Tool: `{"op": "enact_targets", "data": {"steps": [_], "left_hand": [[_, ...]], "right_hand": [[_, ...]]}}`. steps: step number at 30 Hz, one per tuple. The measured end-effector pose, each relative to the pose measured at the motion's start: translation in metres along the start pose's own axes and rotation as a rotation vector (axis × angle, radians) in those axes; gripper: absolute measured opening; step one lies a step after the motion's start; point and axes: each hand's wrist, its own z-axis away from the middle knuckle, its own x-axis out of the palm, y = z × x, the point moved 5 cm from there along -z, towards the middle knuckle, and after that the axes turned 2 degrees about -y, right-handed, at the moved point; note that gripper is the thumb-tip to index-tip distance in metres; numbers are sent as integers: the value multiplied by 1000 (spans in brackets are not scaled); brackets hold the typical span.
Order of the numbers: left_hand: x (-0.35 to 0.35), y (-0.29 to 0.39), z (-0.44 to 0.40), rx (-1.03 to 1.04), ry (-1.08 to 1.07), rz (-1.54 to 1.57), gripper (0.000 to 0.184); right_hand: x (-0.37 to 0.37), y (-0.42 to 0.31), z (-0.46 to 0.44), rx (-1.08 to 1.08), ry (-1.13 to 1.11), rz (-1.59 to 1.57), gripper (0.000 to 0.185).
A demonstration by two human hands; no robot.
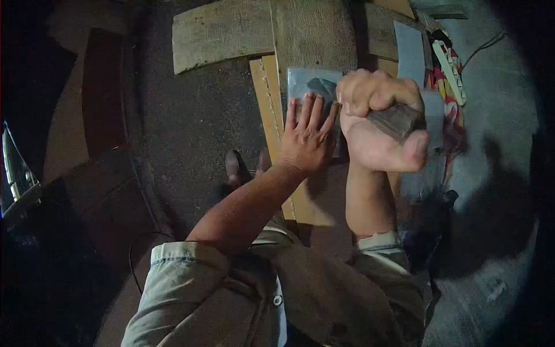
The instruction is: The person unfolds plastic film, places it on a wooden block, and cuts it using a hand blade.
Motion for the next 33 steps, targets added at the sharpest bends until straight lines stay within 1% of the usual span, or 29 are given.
{"op": "enact_targets", "data": {"steps": [1, 3, 5, 7, 9, 10, 11, 13, 14, 15, 17, 18, 19, 21, 23, 24, 25, 26, 27, 29, 31, 33], "left_hand": [[-2, 1, -1, 3, 24, 13, 69], [-2, 4, 1, -4, 24, 66, 70], [3, 1, 0, 2, 41, 32, 72], [-2, 0, -3, 12, 50, 49, 70], [-3, 2, -3, -14, -14, 37, 67], [-1, 2, -3, -15, -42, -8, 66], [0, 4, 0, -8, -46, -5, 66], [-1, 2, -3, -20, 9, 49, 73], [3, 0, -2, -1, 15, 0, 72], [1, 0, -4, -2, 13, -1, 72], [-5, 4, -4, -33, -34, 26, 71], [-4, 4, -6, -28, -27, 25, 71], [-3, 5, -3, -27, -28, 28, 70], [-1, 1, -7, -32, -12, 23, 69], [1, 2, -4, -30, 26, 64, 66], [2, 4, -2, -27, 22, 66, 66], [2, 3, -3, -20, 32, 19, 64], [2, 4, -1, -15, 36, -23, 63], [2, 3, 0, -15, 42, -23, 63], [4, 4, 4, 52, 27, -1, 58], [4, 3, 1, 55, 28, 12, 55], [5, 3, 5, 60, 12, 32, 53]], "right_hand": [[-8, 7, 2, 39, 28, 50, 63], [-14, 2, 2, 52, 46, 56, 64], [-6, -12, 0, -30, -14, -66, 61], [-7, -16, -1, -29, -46, -81, 59], [-24, -4, 2, 35, 22, -5, 62], [-30, -2, -2, 52, 48, -53, 61], [-30, -7, 1, 50, 54, -47, 61], [-23, -22, 0, -33, 59, -24, 59], [-17, -30, -2, -53, 38, -23, 58], [-23, -24, -1, -52, 40, -25, 58], [-43, -13, 2, -4, 106, 74, 60], [-47, -15, -1, 29, 170, 57, 60], [-45, -21, 1, 29, 175, 61, 60], [-34, -33, -1, -81, 34, 37, 58], [-40, -24, 3, -93, 29, 31, 57], [-44, -20, 3, -45, 67, 60, 57], [-47, -17, 1, -6, 96, 85, 57], [-44, -19, 2, -5, 73, 106, 57], [-43, -18, 3, -8, 68, 106, 57], [-41, -22, 7, -57, 89, 93, 58], [-22, -35, 4, -123, 30, 40, 63], [-7, -30, 9, -80, 42, -39, 66]]}}
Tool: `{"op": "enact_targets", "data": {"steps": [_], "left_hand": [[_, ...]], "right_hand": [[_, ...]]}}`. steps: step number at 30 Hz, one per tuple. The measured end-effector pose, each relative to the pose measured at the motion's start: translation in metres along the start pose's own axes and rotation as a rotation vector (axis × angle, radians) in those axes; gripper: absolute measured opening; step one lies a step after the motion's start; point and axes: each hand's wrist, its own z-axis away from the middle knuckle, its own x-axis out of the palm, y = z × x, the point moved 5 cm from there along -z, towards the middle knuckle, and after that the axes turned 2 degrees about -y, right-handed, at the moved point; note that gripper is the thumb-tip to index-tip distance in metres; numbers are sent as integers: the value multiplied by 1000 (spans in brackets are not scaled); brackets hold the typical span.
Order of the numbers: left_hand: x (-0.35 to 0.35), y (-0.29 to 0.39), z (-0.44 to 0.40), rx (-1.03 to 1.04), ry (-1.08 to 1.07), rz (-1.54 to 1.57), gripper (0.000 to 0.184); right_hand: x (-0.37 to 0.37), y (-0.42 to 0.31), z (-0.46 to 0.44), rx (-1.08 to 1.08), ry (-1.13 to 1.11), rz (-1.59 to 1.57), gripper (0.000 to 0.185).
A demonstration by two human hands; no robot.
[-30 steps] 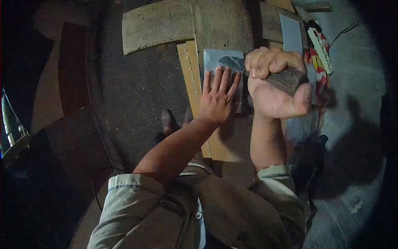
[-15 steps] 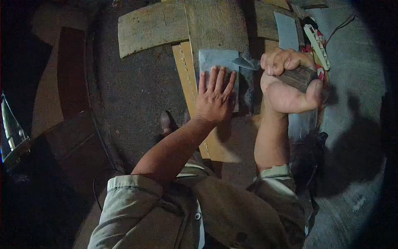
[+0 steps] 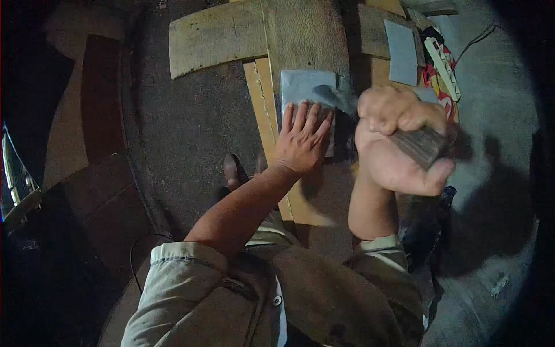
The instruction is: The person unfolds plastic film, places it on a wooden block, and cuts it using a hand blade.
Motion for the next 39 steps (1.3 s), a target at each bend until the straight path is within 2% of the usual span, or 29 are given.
{"op": "enact_targets", "data": {"steps": [2, 4, 8, 10, 12, 14, 15, 16, 19, 24, 28, 30, 32, 34, 37, 39], "left_hand": [[3, -1, 1, -13, -107, -74, 51], [3, -2, 0, -24, -27, -88, 48], [6, -5, 3, 13, 54, 30, 41], [3, -5, 2, 22, 98, 73, 41], [1, -6, 3, 21, 127, 132, 46], [4, -5, 4, 35, 97, 27, 52], [1, -4, 3, -3, -3, 49, 57], [-1, -4, 4, -6, -6, 50, 57], [2, -2, 3, -35, -62, -57, 60], [1, -2, 0, -70, -105, 20, 59], [0, 0, 2, -41, -75, 16, 59], [-2, 0, -1, -54, 21, 24, 54], [3, -4, -1, -24, 21, -63, 57], [1, -2, 0, -39, -52, 15, 59], [2, -1, -2, -53, -33, 4, 58], [0, -1, -1, -64, -29, -8, 58]], "right_hand": [[10, 9, 4, 57, -11, 57, 64], [18, 13, 5, 113, -28, 103, 61], [34, 15, 2, 57, -140, 0, 60], [23, 42, 8, 209, -43, 74, 59], [17, 41, 5, 187, 7, 69, 59], [12, 33, 5, 168, 41, -33, 60], [17, 24, 4, 118, -28, -36, 59], [25, 13, -2, 85, -91, -9, 60], [6, 33, 10, 192, 69, 204, 61], [6, 13, 1, 95, -54, -31, 62], [-14, 22, 2, 139, -2, 51, 63], [-19, 17, 2, 163, 58, 1, 63], [-10, 5, 1, 45, 14, 29, 61], [-12, 3, 0, 64, -26, 35, 61], [-31, 11, -1, 136, 48, 114, 61], [-22, -4, -2, 101, -4, 109, 60]]}}
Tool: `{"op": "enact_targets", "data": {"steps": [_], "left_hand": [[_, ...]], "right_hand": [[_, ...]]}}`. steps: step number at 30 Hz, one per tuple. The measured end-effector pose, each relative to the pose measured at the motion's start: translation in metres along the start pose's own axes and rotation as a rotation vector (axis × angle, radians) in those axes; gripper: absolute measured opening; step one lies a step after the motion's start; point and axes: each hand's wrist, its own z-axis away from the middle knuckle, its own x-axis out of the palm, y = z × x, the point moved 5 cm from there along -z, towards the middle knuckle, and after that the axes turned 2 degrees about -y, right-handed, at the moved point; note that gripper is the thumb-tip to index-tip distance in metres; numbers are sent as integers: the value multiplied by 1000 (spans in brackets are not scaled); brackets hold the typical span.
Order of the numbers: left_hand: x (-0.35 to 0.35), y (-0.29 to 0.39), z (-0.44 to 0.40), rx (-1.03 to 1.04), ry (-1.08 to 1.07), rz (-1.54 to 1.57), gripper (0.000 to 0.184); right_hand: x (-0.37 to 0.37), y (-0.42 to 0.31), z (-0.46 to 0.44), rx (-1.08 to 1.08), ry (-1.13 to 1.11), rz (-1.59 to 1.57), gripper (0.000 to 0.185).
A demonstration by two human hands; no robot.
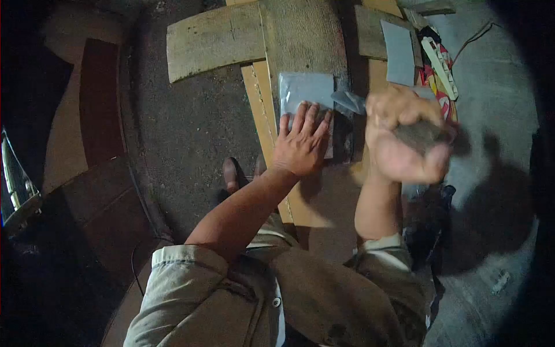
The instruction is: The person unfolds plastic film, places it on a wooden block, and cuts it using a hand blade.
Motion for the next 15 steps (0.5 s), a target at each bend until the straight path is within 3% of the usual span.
{"op": "enact_targets", "data": {"steps": [5, 7, 9, 11, 15], "left_hand": [[3, -2, 0, 25, 10, -22, 56], [-1, 1, 2, 40, 18, -24, 54], [-1, 8, 13, 67, 6, -42, 51], [12, 12, 26, 156, -165, -9, 47], [15, 11, 28, 144, -109, -13, 45]], "right_hand": [[-5, 12, 6, 21, 86, 80, 56], [3, 14, 11, 31, -5, 215, 58], [5, 16, 14, 21, -22, 209, 58], [-1, 17, 13, -13, 0, 168, 58], [-4, 14, 10, -19, 69, 76, 61]]}}
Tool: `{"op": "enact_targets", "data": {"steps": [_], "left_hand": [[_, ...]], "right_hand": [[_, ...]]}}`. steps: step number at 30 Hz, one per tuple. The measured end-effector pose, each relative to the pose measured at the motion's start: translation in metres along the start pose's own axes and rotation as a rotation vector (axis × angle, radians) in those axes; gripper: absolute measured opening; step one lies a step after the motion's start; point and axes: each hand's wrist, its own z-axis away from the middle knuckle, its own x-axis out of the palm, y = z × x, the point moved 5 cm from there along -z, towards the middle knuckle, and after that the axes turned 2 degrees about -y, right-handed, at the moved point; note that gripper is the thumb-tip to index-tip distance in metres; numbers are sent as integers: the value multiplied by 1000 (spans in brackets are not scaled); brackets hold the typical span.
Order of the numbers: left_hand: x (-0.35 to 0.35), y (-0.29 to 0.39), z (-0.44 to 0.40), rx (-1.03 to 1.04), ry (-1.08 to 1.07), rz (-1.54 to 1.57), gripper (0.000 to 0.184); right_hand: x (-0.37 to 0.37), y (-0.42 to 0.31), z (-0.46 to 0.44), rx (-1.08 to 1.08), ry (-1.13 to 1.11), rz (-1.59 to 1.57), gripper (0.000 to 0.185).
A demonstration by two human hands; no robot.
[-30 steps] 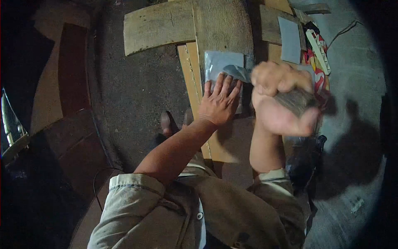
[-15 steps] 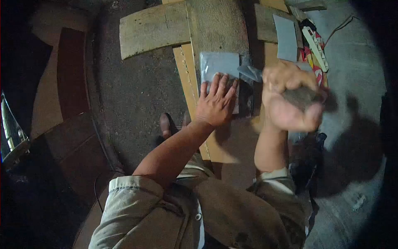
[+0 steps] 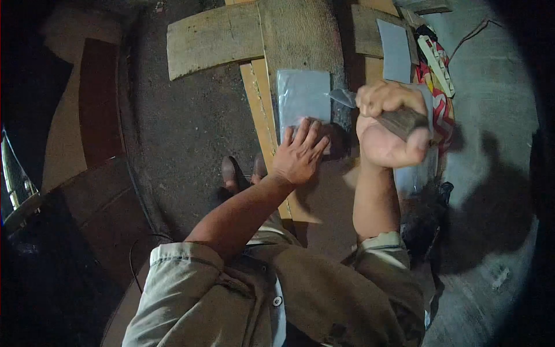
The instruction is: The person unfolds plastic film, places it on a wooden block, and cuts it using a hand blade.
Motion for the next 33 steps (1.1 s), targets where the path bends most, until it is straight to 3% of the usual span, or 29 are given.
{"op": "enact_targets", "data": {"steps": [4, 11, 14, 16, 20, 22, 26, 27, 33], "left_hand": [[-2, 0, 1, 4, -30, -17, 45], [5, -2, 5, 7, -16, 76, 48], [0, -1, 4, -16, -5, 65, 49], [-3, -1, 3, -8, 5, 66, 49], [-4, 0, 1, -2, -40, -1, 47], [1, 1, 2, 8, -22, 8, 46], [0, -3, -2, 5, 6, -29, 47], [-2, -3, -1, 10, 46, 7, 46], [-1, 0, 1, 9, 25, -37, 46]], "right_hand": [[29, -20, 8, -2, -22, -171, 61], [57, -11, 17, 39, -109, -133, 64], [50, 17, 20, 90, -120, -115, 63], [42, 19, 15, 155, 3, -149, 62], [49, -12, 9, -15, -94, -158, 59], [36, 7, 13, 115, -41, 15, 59], [28, -4, 11, 68, 22, -175, 57], [35, -17, 7, -10, -48, -145, 58], [11, -6, 11, 88, 19, -176, 57]]}}
